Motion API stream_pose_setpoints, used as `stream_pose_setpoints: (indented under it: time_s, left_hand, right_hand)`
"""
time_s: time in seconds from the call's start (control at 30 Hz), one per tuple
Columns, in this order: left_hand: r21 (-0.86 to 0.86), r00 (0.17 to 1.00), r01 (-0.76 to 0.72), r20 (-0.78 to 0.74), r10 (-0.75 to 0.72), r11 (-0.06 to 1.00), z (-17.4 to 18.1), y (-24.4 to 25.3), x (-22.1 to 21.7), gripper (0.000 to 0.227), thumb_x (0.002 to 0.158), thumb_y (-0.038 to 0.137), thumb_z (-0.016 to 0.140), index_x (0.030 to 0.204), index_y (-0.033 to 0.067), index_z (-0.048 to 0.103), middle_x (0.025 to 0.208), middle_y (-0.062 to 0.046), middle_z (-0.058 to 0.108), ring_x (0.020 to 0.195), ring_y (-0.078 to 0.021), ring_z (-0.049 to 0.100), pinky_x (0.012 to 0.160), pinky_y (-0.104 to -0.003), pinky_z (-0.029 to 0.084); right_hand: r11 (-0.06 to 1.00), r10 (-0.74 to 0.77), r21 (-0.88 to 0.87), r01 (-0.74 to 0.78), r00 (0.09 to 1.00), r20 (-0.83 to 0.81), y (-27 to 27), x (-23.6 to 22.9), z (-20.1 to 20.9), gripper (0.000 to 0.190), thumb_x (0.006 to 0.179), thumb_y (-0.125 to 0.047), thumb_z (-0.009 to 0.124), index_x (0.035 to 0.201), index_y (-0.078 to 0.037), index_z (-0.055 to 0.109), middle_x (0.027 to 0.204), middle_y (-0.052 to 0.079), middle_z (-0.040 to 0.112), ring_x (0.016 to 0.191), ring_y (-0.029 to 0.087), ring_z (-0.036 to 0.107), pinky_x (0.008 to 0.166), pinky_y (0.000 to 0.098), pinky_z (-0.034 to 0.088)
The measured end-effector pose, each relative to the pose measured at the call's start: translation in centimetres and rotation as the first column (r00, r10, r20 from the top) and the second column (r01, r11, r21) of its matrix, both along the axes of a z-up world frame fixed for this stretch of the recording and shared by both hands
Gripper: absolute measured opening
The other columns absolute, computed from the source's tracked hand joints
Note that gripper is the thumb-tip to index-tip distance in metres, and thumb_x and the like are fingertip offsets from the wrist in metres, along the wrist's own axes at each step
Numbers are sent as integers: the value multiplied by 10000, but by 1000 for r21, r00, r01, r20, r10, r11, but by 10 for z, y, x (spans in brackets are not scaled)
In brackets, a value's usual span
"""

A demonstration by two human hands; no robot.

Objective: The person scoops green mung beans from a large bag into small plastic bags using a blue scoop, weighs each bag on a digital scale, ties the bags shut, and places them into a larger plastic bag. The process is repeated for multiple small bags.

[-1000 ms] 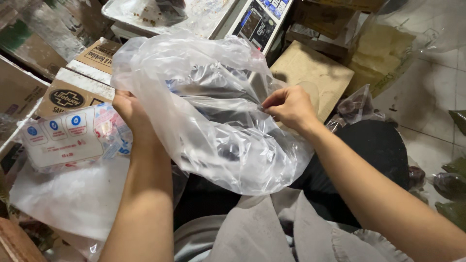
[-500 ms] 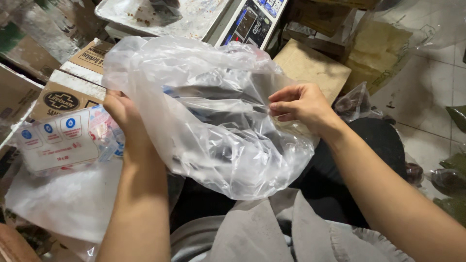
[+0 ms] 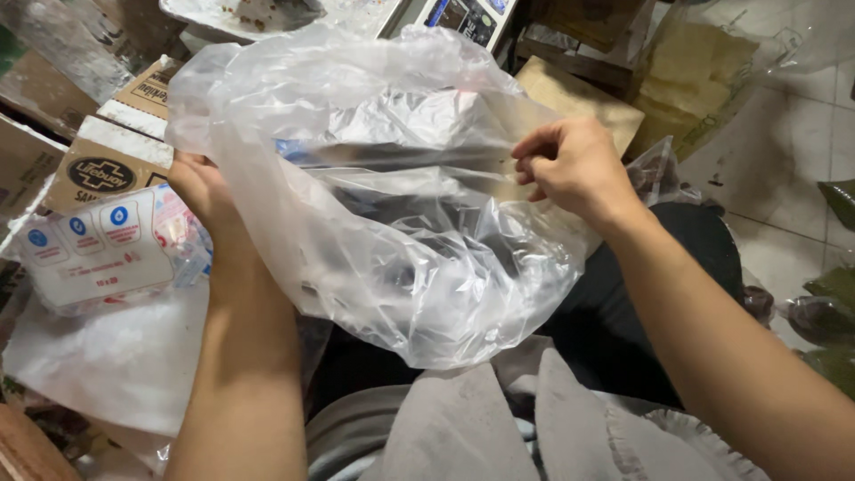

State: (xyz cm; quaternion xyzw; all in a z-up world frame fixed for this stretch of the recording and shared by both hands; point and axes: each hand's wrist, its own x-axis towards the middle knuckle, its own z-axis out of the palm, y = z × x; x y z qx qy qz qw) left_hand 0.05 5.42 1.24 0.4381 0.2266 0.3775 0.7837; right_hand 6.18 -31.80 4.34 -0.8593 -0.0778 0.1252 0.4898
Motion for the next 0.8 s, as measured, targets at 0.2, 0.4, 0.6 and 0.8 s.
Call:
stream_pose_setpoints:
  time_s: [0.2,0.4,0.6,0.8]
  left_hand:
    - [2,1000,26,7,-26,1000,6,-3,1,482,985,274,511,1418,86,415,1266,-145,602,1089,-279,672,882,-434,615]
    - [79,998,37,47,-41,996,4,-28,-18,482,986,270,517,1420,86,412,1266,-144,601,1086,-277,673,881,-429,617]
    - [82,998,0,55,-5,997,6,-19,-10,483,988,265,522,1422,87,408,1266,-144,599,1084,-275,673,879,-425,618]
    - [37,999,-24,31,23,999,5,6,-11,484,989,260,528,1424,88,404,1267,-144,597,1081,-273,674,878,-421,620]
  right_hand:
    - [958,51,-286,-30,996,66,8,7,-31,166,855,-117,758,1009,-76,804,820,66,773,712,131,731,640,292,569]
    - [980,-6,-200,-6,998,-60,26,9,-82,209,792,-41,761,993,-30,815,829,76,780,704,129,712,649,269,556]
    - [998,58,15,-56,956,-288,27,7,-61,222,832,-12,760,1041,66,769,822,116,744,635,192,598,540,304,460]
    - [955,239,254,-152,904,-355,-15,13,5,230,865,-17,712,1090,28,735,967,152,773,785,180,754,740,282,632]
